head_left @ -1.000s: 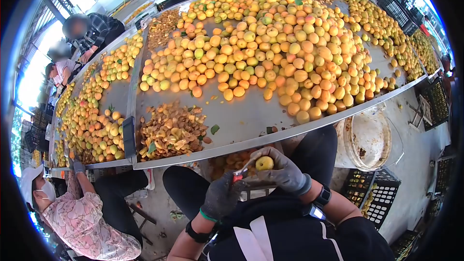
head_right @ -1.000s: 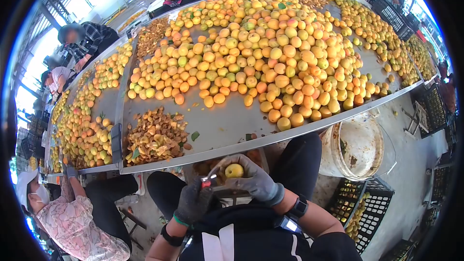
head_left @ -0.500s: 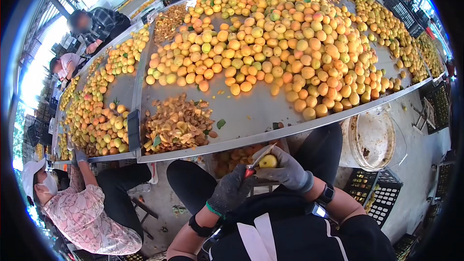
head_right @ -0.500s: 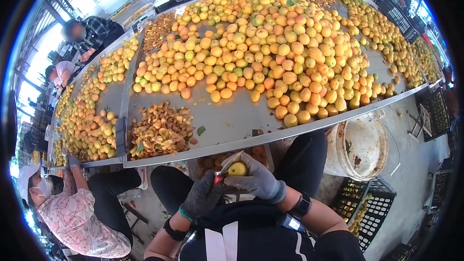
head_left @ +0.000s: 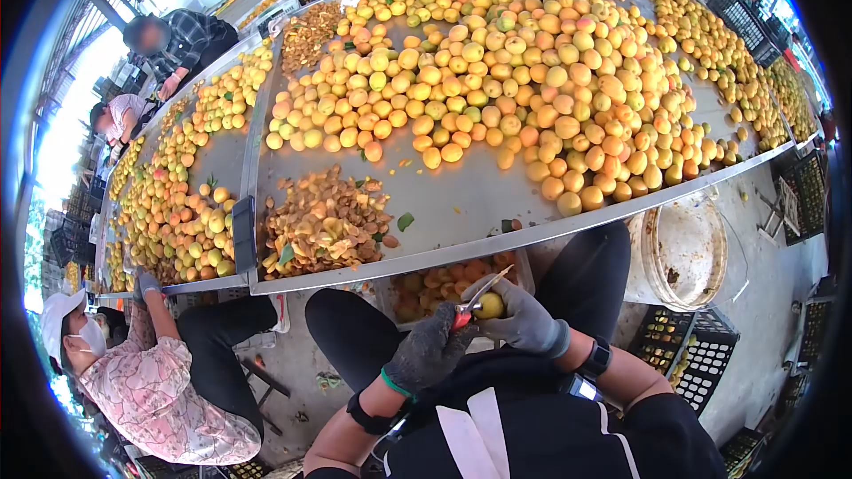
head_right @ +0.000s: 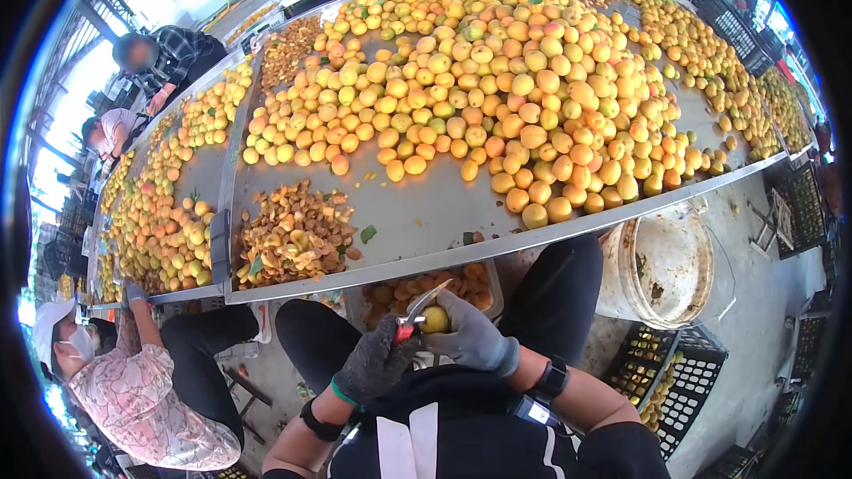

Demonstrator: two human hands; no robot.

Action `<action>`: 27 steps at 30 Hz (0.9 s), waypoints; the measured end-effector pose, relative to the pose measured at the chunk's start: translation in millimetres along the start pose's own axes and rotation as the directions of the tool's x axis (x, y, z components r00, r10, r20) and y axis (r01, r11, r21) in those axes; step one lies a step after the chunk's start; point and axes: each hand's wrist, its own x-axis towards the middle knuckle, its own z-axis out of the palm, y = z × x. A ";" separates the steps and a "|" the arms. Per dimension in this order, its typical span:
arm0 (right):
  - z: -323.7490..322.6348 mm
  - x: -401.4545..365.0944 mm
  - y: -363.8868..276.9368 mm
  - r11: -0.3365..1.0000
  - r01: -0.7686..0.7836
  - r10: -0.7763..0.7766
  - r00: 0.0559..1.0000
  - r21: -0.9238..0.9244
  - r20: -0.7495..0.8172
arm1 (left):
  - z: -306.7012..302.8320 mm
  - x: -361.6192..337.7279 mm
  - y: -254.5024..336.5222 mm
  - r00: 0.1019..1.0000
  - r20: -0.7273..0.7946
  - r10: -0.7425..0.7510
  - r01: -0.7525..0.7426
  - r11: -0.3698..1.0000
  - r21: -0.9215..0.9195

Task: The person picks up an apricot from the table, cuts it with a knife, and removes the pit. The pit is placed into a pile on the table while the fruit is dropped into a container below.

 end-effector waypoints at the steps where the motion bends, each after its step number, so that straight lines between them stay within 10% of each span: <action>1: 1.7 -0.7 -1.3 0.999 -0.034 0.035 0.999 0.030 -0.012 | 1.6 -3.1 -2.5 0.997 0.043 -0.071 0.074 0.994 -0.080; 8: 9.9 -2.6 5.3 0.941 -0.219 0.211 0.976 0.260 0.056 | -13.4 3.2 8.4 0.910 0.278 -0.308 0.374 0.898 -0.230; 17: 8.2 -10.4 -3.2 0.983 0.060 -0.059 0.998 -0.175 0.011 | -7.8 0.4 13.9 0.824 0.401 -0.400 0.495 0.853 -0.164; 27: 13.5 -17.3 -8.8 0.988 0.053 -0.063 0.996 -0.147 -0.067 | -0.9 2.1 15.0 0.903 0.370 -0.220 0.220 0.975 0.044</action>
